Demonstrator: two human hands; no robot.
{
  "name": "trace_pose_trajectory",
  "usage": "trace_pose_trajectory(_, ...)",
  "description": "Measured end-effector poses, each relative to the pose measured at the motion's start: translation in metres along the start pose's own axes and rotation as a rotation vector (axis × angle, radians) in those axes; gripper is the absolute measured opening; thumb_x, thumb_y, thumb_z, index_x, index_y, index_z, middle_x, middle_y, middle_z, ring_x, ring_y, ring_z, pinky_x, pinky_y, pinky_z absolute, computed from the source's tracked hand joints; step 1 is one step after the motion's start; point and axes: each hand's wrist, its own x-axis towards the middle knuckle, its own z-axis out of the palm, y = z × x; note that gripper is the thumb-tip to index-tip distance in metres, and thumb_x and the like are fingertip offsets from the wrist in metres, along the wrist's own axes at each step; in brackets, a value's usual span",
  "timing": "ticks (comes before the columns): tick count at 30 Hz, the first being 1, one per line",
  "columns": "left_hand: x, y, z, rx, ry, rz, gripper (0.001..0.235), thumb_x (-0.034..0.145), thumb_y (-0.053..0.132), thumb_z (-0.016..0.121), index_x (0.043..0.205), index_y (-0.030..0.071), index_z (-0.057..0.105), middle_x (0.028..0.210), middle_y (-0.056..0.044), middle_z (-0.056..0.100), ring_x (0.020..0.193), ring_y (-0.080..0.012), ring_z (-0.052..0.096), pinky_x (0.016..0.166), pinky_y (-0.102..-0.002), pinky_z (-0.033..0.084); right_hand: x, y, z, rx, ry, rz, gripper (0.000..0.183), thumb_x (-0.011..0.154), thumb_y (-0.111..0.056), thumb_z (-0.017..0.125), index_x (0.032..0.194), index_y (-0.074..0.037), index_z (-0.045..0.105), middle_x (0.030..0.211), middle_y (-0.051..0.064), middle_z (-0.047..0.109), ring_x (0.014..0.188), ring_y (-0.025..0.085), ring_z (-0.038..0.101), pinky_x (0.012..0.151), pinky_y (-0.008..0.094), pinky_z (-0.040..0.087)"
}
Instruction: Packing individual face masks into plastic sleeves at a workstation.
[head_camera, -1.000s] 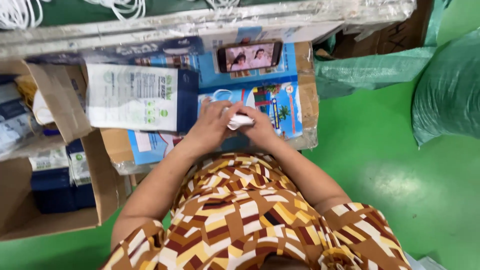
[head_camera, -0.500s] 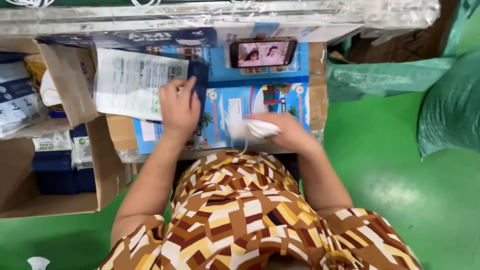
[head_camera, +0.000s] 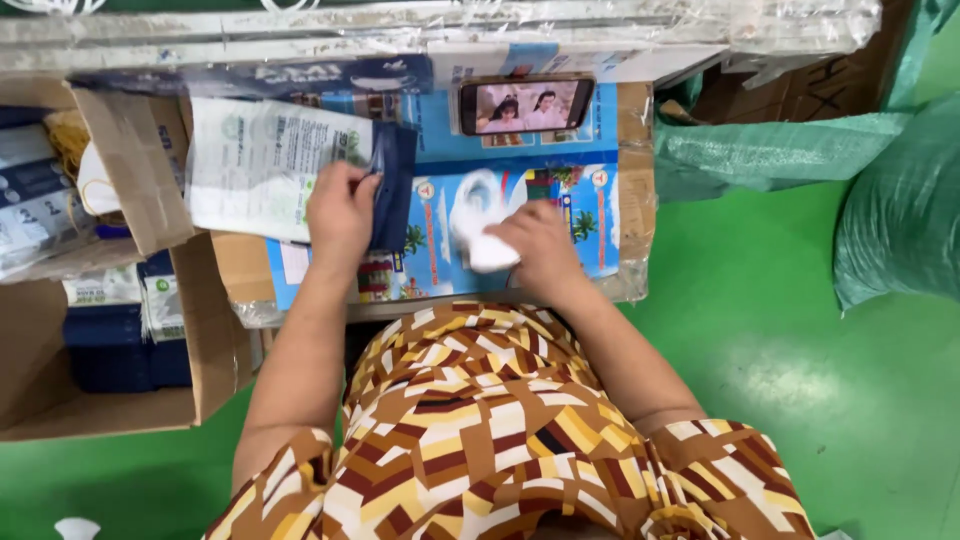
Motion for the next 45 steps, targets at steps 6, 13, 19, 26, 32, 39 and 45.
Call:
trace_pose_trajectory(6,-0.032,0.037,-0.003,-0.397,-0.032,0.172,0.012,0.088,0.006,0.079,0.093,0.003,0.068,0.088,-0.012,0.064,0.080,-0.0311,0.063,0.071,-0.040,0.051,0.002,-0.016,0.033,1.217,-0.291,0.525,0.053,0.073,-0.008,0.085,0.122,-0.015,0.064,0.109,0.002,0.071,0.103,0.016,0.065,0.091,0.030,0.053)
trace_pose_trajectory(13,-0.036,0.063,-0.004,-0.372,-0.047,0.387,0.015,0.085,0.004,0.081,0.090,0.003,0.067,0.079,-0.013,0.062,0.070,-0.0286,0.061,0.061,-0.038,0.049,0.007,0.020,0.079,0.551,0.175,0.400,0.023,0.082,-0.015,0.086,0.098,-0.006,0.072,0.093,0.005,0.073,0.084,0.013,0.070,0.077,0.029,0.057)
trace_pose_trajectory(19,-0.020,0.068,-0.009,-0.692,-0.303,-0.021,0.017,0.092,0.012,0.075,0.100,0.003,0.063,0.089,-0.011,0.065,0.077,-0.0286,0.063,0.069,-0.036,0.052,-0.002,0.014,0.068,1.113,-0.164,0.445,0.031,0.092,-0.014,0.075,0.121,-0.005,0.069,0.103,0.000,0.072,0.093,0.009,0.065,0.083,0.028,0.054)
trace_pose_trajectory(26,-0.003,0.045,-0.009,-0.466,-0.213,0.262,0.016,0.099,0.018,0.074,0.109,0.006,0.069,0.111,-0.010,0.071,0.110,-0.0316,0.065,0.099,-0.044,0.049,0.004,-0.001,0.036,0.903,-0.342,0.403,0.028,0.087,-0.013,0.077,0.113,-0.002,0.073,0.100,0.003,0.077,0.092,0.011,0.071,0.084,0.031,0.058)
trace_pose_trajectory(32,0.002,0.116,-0.023,-0.314,-0.200,0.490,0.009,0.088,0.015,0.075,0.091,0.009,0.069,0.098,-0.006,0.071,0.100,-0.0312,0.066,0.093,-0.048,0.046,-0.010,0.021,0.054,0.450,-0.660,0.244,0.022,0.094,-0.018,0.069,0.107,-0.001,0.076,0.093,0.017,0.075,0.087,0.031,0.073,0.082,0.040,0.056)
trace_pose_trajectory(39,0.020,0.097,-0.017,-0.322,-0.141,0.212,0.012,0.095,0.014,0.072,0.097,0.003,0.067,0.098,-0.013,0.066,0.091,-0.0371,0.063,0.082,-0.046,0.049,0.019,-0.002,-0.024,0.653,-0.107,-0.071,0.036,0.090,-0.014,0.073,0.122,0.001,0.070,0.120,0.025,0.063,0.109,0.042,0.065,0.091,0.046,0.052)
trace_pose_trajectory(45,0.021,0.130,-0.017,-0.329,-0.484,0.410,0.012,0.092,0.016,0.070,0.098,0.006,0.068,0.096,-0.012,0.067,0.086,-0.0375,0.066,0.072,-0.045,0.052,0.003,0.029,-0.001,0.667,-0.047,0.180,0.017,0.092,-0.010,0.071,0.108,-0.006,0.071,0.100,0.010,0.072,0.090,0.026,0.071,0.080,0.035,0.056)
